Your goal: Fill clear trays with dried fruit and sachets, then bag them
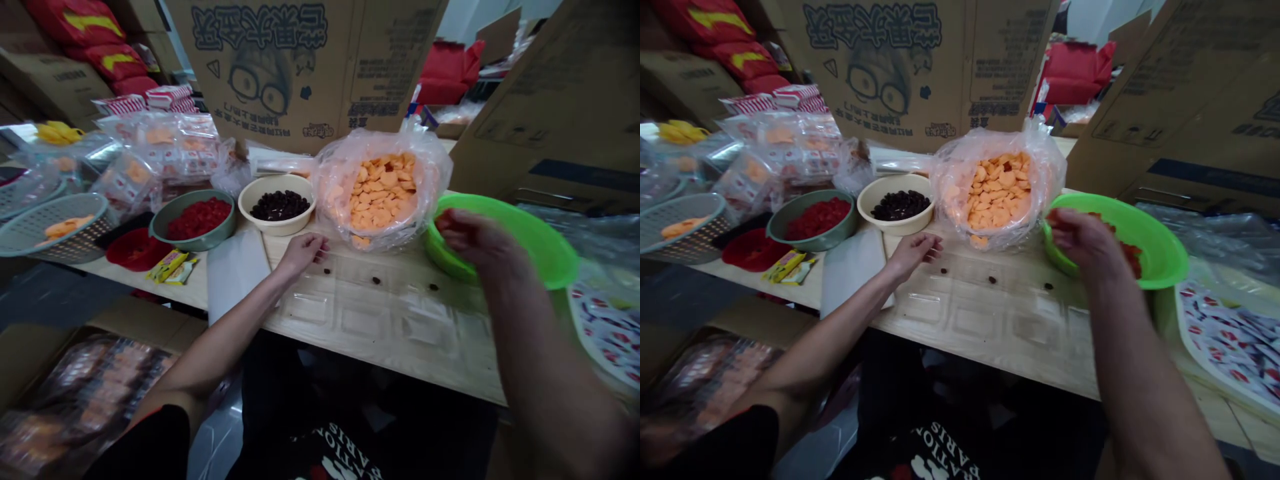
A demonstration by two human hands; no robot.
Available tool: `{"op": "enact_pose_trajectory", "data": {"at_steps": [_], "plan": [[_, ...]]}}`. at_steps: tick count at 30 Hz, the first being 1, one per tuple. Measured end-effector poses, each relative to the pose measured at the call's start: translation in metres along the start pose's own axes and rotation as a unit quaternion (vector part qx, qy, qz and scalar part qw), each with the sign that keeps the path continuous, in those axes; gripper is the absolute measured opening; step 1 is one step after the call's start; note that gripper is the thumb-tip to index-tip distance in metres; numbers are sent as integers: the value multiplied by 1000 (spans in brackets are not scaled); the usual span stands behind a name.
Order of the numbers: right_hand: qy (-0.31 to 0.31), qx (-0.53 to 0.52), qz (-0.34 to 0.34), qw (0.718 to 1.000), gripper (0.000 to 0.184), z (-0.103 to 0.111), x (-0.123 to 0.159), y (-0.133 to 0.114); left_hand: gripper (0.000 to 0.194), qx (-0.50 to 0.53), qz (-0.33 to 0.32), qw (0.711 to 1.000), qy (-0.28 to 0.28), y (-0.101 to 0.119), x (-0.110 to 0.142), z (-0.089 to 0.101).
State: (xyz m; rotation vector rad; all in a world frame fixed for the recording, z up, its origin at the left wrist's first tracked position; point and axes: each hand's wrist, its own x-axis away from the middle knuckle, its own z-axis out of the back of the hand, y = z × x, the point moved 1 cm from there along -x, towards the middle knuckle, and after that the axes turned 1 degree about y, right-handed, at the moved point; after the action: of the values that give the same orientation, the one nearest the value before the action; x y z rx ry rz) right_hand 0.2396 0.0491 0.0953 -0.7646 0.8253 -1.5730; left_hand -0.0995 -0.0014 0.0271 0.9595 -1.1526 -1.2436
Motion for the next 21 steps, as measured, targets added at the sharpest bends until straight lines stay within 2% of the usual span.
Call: {"op": "enact_pose_trajectory", "data": {"at_steps": [1,3,4,6,8,9,11,13,16,19,21], "plan": [[-101,-132,-35,985,22,-32,8,-13,23,73,52,995,-44,8,-3,1],[-193,-165,-54,966,13,-100,24,-35,23,169,127,971,-114,18,-7,7],[-227,-170,-58,957,13,-132,32,-44,22,189,150,962,-129,18,-9,11],[-272,-167,-54,946,16,-186,42,-56,17,185,170,962,-111,11,-12,23],[-307,-155,-52,938,12,-218,47,-61,10,145,168,974,-52,-5,-12,39],[-319,-147,-54,935,6,-228,48,-62,10,124,164,978,-23,-14,-11,47],[-327,-133,-61,934,12,-235,43,-62,11,95,157,983,18,-30,-8,62],[-313,-124,-71,939,15,-234,35,-61,12,84,147,985,36,-42,-4,72],[-290,-122,-98,944,9,-229,22,-59,12,64,116,990,50,-49,-2,78],[-300,-122,-120,939,9,-227,19,-60,11,-64,18,996,53,-49,-4,75],[-322,-117,-125,931,12,-226,23,-59,14,-177,-61,981,55,-49,-6,72]]}}
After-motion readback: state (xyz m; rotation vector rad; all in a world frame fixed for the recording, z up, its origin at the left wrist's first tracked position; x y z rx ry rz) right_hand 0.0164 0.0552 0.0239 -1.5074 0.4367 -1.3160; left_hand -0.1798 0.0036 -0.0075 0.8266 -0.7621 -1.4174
